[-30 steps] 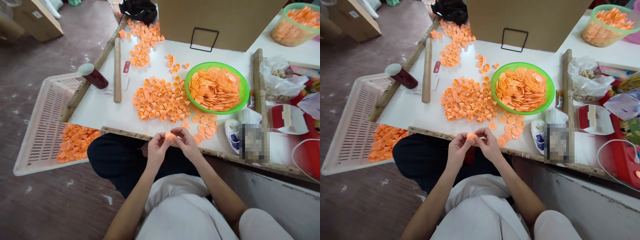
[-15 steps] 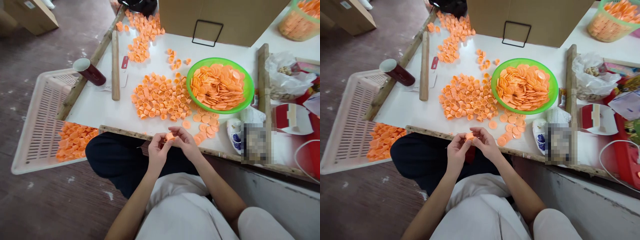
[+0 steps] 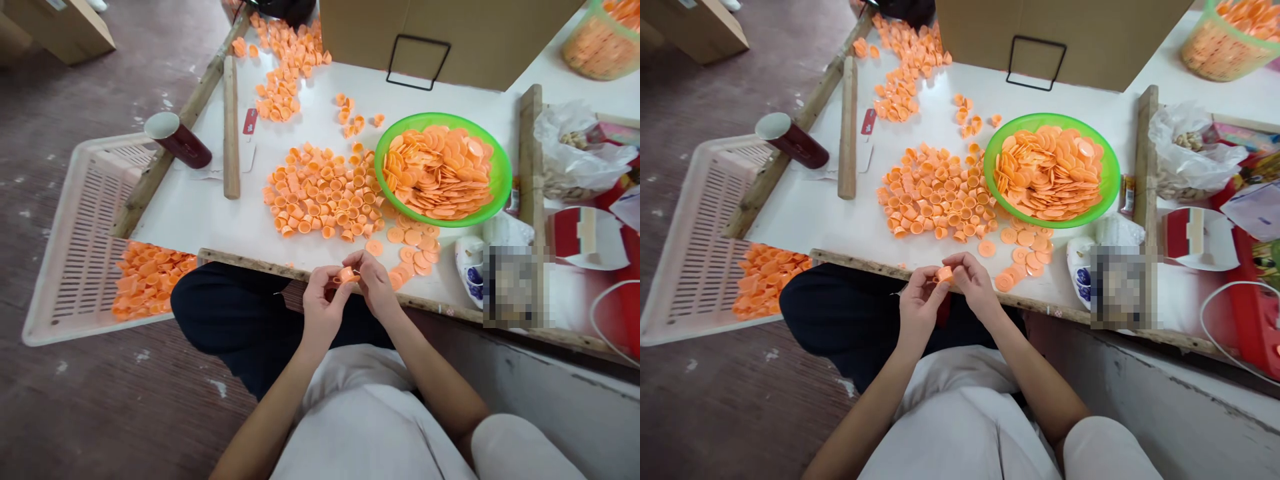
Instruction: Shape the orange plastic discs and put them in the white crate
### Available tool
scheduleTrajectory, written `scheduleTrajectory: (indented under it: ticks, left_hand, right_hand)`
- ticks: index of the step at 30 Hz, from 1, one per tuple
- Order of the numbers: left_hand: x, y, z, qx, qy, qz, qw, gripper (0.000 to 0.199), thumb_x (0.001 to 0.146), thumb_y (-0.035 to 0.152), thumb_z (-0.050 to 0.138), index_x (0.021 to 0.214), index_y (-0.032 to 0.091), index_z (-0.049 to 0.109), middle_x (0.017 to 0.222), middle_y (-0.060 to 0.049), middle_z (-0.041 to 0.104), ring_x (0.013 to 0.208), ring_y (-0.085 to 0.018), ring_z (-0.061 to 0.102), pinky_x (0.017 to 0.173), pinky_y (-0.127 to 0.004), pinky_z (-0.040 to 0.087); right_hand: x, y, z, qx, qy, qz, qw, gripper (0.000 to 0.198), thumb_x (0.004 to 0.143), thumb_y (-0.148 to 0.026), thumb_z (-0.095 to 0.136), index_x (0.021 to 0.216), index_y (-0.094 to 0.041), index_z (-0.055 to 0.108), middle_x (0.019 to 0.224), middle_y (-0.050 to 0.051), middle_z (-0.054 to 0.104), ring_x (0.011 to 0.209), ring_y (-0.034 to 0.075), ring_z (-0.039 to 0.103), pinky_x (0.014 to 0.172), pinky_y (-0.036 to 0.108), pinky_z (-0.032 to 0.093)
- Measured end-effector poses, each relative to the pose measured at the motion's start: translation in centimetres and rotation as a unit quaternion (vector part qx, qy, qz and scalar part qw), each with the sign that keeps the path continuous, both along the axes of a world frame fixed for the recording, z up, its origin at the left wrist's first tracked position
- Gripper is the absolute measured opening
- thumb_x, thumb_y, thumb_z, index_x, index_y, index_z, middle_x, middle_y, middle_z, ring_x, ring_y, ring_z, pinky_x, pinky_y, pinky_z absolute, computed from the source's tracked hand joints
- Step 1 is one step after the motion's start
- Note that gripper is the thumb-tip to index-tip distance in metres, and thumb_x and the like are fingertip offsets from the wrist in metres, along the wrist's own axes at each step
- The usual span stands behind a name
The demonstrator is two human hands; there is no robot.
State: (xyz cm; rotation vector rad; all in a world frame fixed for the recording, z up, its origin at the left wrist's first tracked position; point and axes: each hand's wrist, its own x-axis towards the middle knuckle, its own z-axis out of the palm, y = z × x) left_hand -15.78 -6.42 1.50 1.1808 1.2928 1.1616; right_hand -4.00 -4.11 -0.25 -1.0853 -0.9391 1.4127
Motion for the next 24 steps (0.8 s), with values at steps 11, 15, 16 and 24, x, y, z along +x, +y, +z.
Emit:
scheduleTrajectory:
  ticks: [11,15,16,24]
  left_hand:
    - [0.9,-1.1,0.7,0.146,0.143,-0.038,0.978,0.006,0.082,0.021,0.066,0.087,0.018,0.065,0.084,-0.004,0.063,0.081,-0.017,0.059,0.076,-0.029,0.048]
    - [1.1,-0.8,0.2,0.129,0.112,-0.028,0.985,0.006,0.081,0.020,0.066,0.087,0.018,0.066,0.084,-0.003,0.063,0.082,-0.016,0.059,0.078,-0.028,0.047]
    - [1.1,-0.7,-0.1,0.112,0.088,-0.024,0.989,0.007,0.081,0.020,0.067,0.088,0.018,0.066,0.084,-0.003,0.064,0.081,-0.016,0.059,0.078,-0.028,0.047]
    - [1.4,-1.4,-1.6,-0.056,-0.161,0.028,0.985,0.019,0.080,0.027,0.070,0.097,0.018,0.066,0.089,-0.002,0.066,0.084,-0.014,0.060,0.081,-0.025,0.047]
  right_hand:
    - [-1.5,0.4,0.1,-0.012,0.058,-0.150,0.987,0.060,0.089,-0.064,0.042,0.048,-0.020,0.042,0.047,-0.002,0.036,0.044,0.011,0.035,0.044,0.028,0.025]
    - [-1.3,0.7,0.0,-0.003,0.036,-0.162,0.986,0.060,0.090,-0.064,0.040,0.050,-0.020,0.043,0.049,-0.001,0.038,0.045,0.011,0.037,0.045,0.028,0.027]
    - [-1.4,0.7,-0.1,-0.001,0.035,-0.162,0.986,0.061,0.090,-0.065,0.038,0.050,-0.020,0.044,0.049,-0.001,0.039,0.045,0.011,0.037,0.045,0.027,0.027]
    - [-2.0,0.8,-0.1,0.003,0.037,-0.112,0.993,0.073,0.080,-0.084,0.019,0.055,-0.021,0.047,0.054,0.000,0.045,0.047,0.011,0.039,0.045,0.027,0.031]
